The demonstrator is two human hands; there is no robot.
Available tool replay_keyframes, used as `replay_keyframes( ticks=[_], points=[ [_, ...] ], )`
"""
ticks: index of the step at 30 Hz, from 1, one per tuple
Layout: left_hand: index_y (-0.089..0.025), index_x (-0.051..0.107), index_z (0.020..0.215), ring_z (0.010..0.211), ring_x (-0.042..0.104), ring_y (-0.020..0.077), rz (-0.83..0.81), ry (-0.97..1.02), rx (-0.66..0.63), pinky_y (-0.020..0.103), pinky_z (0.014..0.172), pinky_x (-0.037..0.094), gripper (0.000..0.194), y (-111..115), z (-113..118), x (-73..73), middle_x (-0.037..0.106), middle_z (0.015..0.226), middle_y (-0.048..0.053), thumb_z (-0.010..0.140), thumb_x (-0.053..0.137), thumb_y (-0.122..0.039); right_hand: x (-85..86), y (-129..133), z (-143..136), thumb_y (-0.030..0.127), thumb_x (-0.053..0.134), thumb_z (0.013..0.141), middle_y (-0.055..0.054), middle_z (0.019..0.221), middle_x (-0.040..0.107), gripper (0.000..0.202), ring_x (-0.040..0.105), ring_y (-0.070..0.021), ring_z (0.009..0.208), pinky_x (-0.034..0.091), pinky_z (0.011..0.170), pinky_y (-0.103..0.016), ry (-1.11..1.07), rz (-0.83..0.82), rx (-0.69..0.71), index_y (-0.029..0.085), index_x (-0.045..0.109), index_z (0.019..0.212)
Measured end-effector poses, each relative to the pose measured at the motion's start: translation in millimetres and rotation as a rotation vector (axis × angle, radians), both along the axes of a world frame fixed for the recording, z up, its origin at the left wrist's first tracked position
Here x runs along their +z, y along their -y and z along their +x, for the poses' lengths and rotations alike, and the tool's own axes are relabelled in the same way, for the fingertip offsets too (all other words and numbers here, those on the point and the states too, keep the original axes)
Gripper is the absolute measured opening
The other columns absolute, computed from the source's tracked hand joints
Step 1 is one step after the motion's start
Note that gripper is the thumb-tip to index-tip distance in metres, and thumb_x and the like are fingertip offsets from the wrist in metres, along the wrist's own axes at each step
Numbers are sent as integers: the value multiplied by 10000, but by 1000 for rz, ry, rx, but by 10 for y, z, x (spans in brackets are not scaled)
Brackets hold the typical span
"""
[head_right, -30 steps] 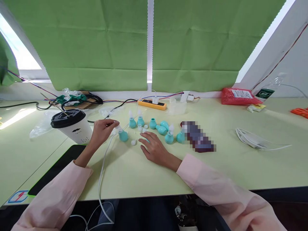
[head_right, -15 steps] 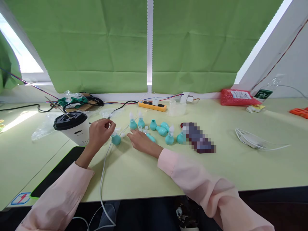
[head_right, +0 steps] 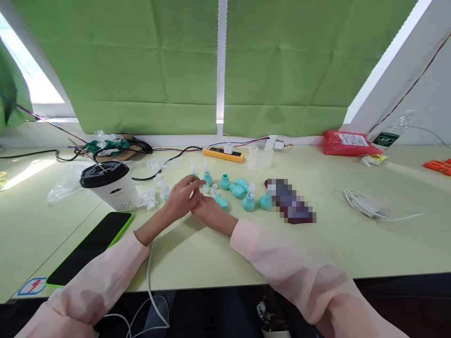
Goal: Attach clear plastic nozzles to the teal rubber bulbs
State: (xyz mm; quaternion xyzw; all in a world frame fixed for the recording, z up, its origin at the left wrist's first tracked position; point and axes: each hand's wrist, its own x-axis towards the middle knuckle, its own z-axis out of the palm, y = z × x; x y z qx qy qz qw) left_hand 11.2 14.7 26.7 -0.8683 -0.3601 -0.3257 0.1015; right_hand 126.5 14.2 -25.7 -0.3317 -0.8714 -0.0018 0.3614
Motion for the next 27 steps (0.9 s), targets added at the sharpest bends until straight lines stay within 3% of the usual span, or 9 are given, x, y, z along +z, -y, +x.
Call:
replay_keyframes(
  ticks=[3,7,11,15,18,21,24,27],
  points=[
    [-152,527,997,795,530,146,-220,50,70,262,693,435,341,-177,93,-96,550,923,77,735,332,-53,81,218,166,73,366,792,-49,634,541,255,502,-161,676,409,528,-272,195,64,112,164,501,596],
    [-165,484,1076,981,469,222,-260,-78,192,325,724,439,351,-277,164,-250,478,1099,116,754,366,-94,131,447,392,74,298,830,-86,801,572,270,505,-175,791,434,589,-302,421,200,166,149,537,729],
    [-188,485,1067,958,475,229,-264,-165,186,302,632,459,328,-236,201,-339,481,1069,106,767,376,-113,100,544,488,93,306,831,-101,913,573,242,503,-185,884,459,619,-307,339,202,165,146,542,840],
    [-157,519,1003,881,498,199,-265,-122,150,299,653,460,304,-231,201,-359,476,974,103,734,402,-79,57,528,502,88,356,801,-84,876,601,218,529,-172,863,478,656,-309,193,148,143,153,544,890],
    [-140,551,903,769,514,162,-305,25,81,309,673,465,251,-199,177,-336,480,911,85,680,457,-73,25,505,516,105,401,780,-69,835,619,199,561,-157,793,484,657,-304,45,74,99,162,550,898],
    [-157,564,844,730,519,140,-384,295,-27,306,672,484,201,-77,129,-272,515,863,53,651,515,-125,18,524,535,136,435,764,-44,804,631,187,584,-143,730,497,631,-292,-144,-32,60,190,566,886],
    [-150,577,843,759,552,146,-661,608,-146,280,652,510,228,79,75,-200,585,835,47,623,588,-209,70,573,543,181,490,735,-33,778,642,148,599,-140,687,519,610,-289,-360,-233,10,200,598,835],
    [-113,612,763,718,586,164,-960,777,-154,310,677,514,271,173,41,-169,629,763,63,551,667,-273,155,600,543,229,568,682,-36,768,652,118,616,-159,699,537,639,-316,-589,-514,-23,189,617,782]
  ],
)
